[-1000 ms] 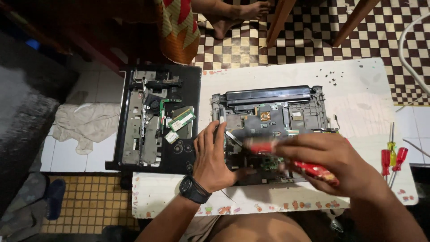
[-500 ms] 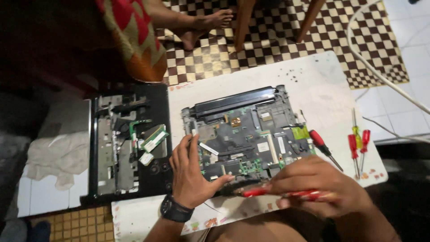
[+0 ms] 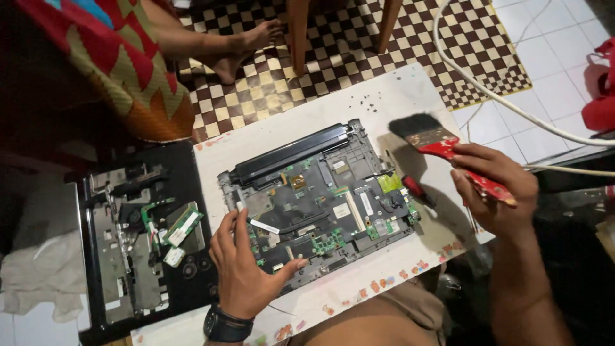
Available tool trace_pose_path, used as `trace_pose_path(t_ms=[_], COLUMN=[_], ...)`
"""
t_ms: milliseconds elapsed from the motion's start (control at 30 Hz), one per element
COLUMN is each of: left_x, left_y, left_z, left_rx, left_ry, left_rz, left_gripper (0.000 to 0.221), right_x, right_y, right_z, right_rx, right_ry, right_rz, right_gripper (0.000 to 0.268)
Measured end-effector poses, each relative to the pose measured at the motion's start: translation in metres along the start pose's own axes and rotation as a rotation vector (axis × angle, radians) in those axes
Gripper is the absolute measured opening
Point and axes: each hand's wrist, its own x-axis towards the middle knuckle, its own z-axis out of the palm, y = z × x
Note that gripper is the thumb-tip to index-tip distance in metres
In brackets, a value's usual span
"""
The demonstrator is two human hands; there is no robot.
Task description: Cleaning a RAM module with a brush and using a screwdriver to work on the internal components of a disassembled laptop.
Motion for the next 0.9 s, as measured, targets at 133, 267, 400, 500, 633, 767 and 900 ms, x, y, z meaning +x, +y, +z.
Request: trace_pose_path(t_ms=[133,267,400,500,633,767,900], left_x=[0.000,0.000,0.002,0.003,0.002,0.001,0.001], left_y=[0.001,0.003,0.004,0.006,0.005,0.004,0.001], left_z=[0.000,0.001,0.000,-0.001,-0.001,0.000,0.002], left_rx=[-0.004,-0.024,-0.028,-0.038,-0.035,-0.034,-0.018], left_ry=[0.006,-0.025,-0.030,-0.038,-0.045,-0.041,-0.034], left_rz=[0.014,-0.027,-0.028,-0.041,-0.048,-0.037,-0.028], left_gripper=[0.124,0.124,0.123,0.125,0.124,0.124,0.124], right_x=[-0.009,-0.014,-0.023,-0.030,-0.040,-0.052,-0.051], right_y=[0.021,0.025,0.034,0.040,0.051,0.062,0.060], right_z=[0.003,-0.002,-0.008,-0.008,-0.004,-0.001,0.001], right_rx=[-0.074,-0.023,0.031,0.010,-0.089,-0.170,-0.205], right_ry=[-0.033,-0.106,-0.189,-0.194,-0.174,-0.228,-0.302], right_rz=[-0.009,0.040,0.070,0.047,-0.052,-0.126,-0.173], right_gripper=[0.021,0.028,0.039,0.041,0.035,0.039,0.041])
